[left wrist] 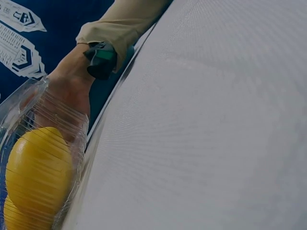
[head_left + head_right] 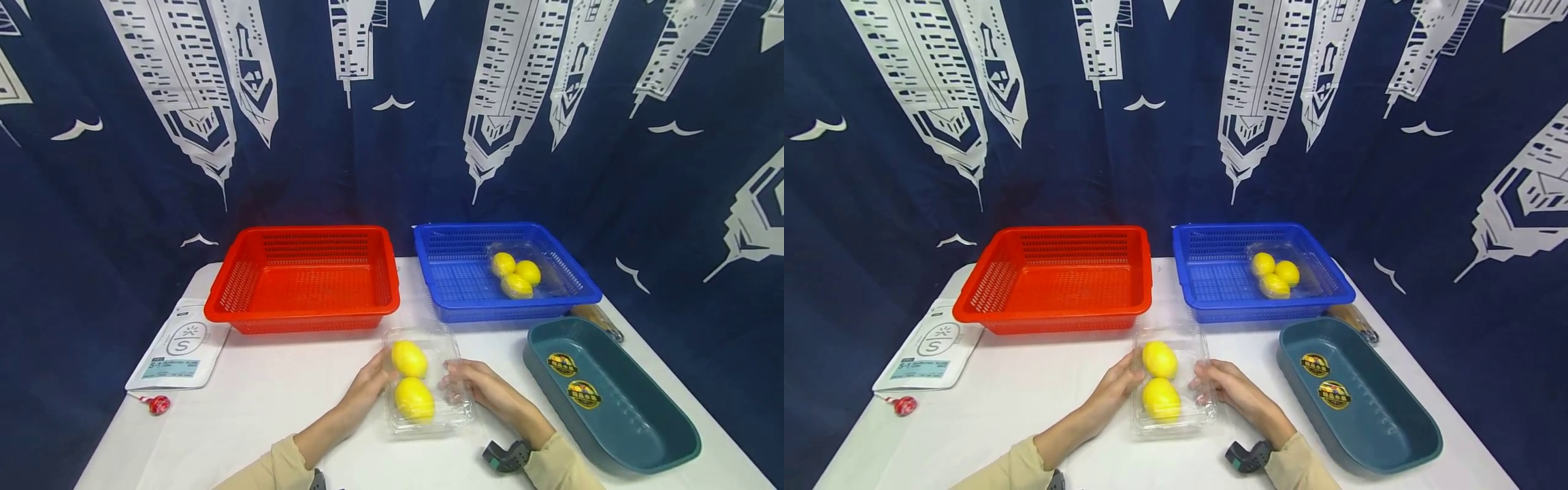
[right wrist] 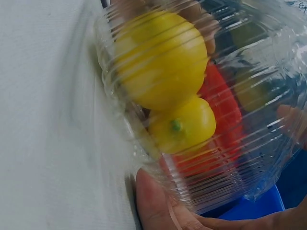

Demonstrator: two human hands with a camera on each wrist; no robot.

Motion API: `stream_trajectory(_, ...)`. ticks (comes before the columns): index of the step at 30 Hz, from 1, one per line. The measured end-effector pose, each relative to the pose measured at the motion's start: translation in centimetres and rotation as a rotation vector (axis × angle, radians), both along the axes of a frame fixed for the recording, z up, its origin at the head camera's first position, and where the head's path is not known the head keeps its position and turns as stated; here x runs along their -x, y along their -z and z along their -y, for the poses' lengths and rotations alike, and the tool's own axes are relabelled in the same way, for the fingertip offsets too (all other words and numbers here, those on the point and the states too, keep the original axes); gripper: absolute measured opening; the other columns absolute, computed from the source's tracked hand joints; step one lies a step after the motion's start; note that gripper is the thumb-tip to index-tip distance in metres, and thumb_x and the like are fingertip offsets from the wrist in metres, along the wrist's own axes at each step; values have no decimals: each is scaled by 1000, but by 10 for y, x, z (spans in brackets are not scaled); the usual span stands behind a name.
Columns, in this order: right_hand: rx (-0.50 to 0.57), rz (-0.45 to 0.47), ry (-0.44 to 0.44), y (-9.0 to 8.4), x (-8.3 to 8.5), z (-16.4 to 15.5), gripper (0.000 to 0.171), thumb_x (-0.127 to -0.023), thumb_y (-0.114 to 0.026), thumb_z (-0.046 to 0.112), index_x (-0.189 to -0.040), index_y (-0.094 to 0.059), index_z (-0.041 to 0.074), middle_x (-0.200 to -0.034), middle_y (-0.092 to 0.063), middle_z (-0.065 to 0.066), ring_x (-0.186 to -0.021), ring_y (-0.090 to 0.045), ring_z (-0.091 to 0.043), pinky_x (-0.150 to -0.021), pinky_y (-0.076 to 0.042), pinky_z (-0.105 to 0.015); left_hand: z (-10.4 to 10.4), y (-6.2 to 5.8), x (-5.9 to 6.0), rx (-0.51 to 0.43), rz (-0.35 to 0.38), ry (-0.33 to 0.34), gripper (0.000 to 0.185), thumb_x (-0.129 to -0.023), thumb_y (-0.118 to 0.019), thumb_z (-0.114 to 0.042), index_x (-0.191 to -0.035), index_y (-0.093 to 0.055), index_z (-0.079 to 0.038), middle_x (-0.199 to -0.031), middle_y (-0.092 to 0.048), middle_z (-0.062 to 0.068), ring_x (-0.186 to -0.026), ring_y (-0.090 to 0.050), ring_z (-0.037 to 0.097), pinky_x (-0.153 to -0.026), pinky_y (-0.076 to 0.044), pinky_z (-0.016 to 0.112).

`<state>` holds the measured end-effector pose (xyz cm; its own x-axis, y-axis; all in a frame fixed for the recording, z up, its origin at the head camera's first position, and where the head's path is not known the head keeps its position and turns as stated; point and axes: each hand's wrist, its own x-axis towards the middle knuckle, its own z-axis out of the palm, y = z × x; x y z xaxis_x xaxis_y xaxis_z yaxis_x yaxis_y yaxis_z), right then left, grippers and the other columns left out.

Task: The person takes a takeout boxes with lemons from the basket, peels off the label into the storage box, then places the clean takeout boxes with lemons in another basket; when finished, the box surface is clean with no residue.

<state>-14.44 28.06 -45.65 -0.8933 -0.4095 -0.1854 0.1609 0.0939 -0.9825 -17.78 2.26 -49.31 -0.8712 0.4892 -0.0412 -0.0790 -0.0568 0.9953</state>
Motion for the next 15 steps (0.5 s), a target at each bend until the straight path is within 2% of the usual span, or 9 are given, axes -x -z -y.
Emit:
stream_trajectory(3, 10, -8, 1, 2, 0, -1, 65, -101, -41, 25, -139, -21, -25, -105, -66, -7, -92, -67, -11, -84, -57, -25, 0, -1, 0, -14, 29, 17, 74, -93, -51, -23, -154, -17, 0, -163, -11, 21, -150, -11, 42, -120, -18, 61)
stream_trajectory(6, 26, -19, -2, 3, 0, -4, 64, -102, -40, 24, -138, -21, -25, -105, -67, -7, -90, -67, -11, -83, -58, -26, 0, -1, 5, -64, 65, 43, 72, -96, -49, -24, -154, -15, 2, -162, -12, 21, -150, -14, 40, -122, -17, 57)
stream_trajectory(9, 38, -20, 0, 4, -1, -7, 64, -102, -40, 23, -138, -20, -26, -104, -67, -6, -86, -67, -11, -81, -58, -25, 1, 0, 12, -60, 64, 36, 71, -98, -50, -27, -153, -18, 4, -160, -21, 23, -148, -23, 38, -122, -21, 51)
stream_trajectory(10, 35, -20, 3, 4, -1, -7, 65, -102, -41, 23, -138, -19, -27, -104, -67, -6, -85, -67, -10, -81, -58, -25, 2, -1, 14, -38, 41, 17, 71, -97, -52, -28, -152, -20, 4, -158, -26, 23, -147, -27, 38, -121, -25, 50)
stream_trajectory(12, 26, -10, 9, 4, 0, -8, 67, -102, -42, 24, -139, -19, -26, -103, -67, -6, -83, -66, -10, -80, -57, -23, 3, -3, 18, 34, -54, -44, 69, -95, -57, -28, -150, -28, 3, -153, -36, 24, -141, -38, 39, -116, -35, 50)
stream_trajectory(15, 13, 8, 11, 4, 0, -8, 69, -101, -43, 26, -140, -18, -25, -103, -67, -6, -83, -66, -9, -80, -57, -22, 5, -14, 20, 137, -264, -171, 64, -90, -66, -25, -143, -42, 2, -141, -50, 24, -126, -54, 40, -105, -48, 48)
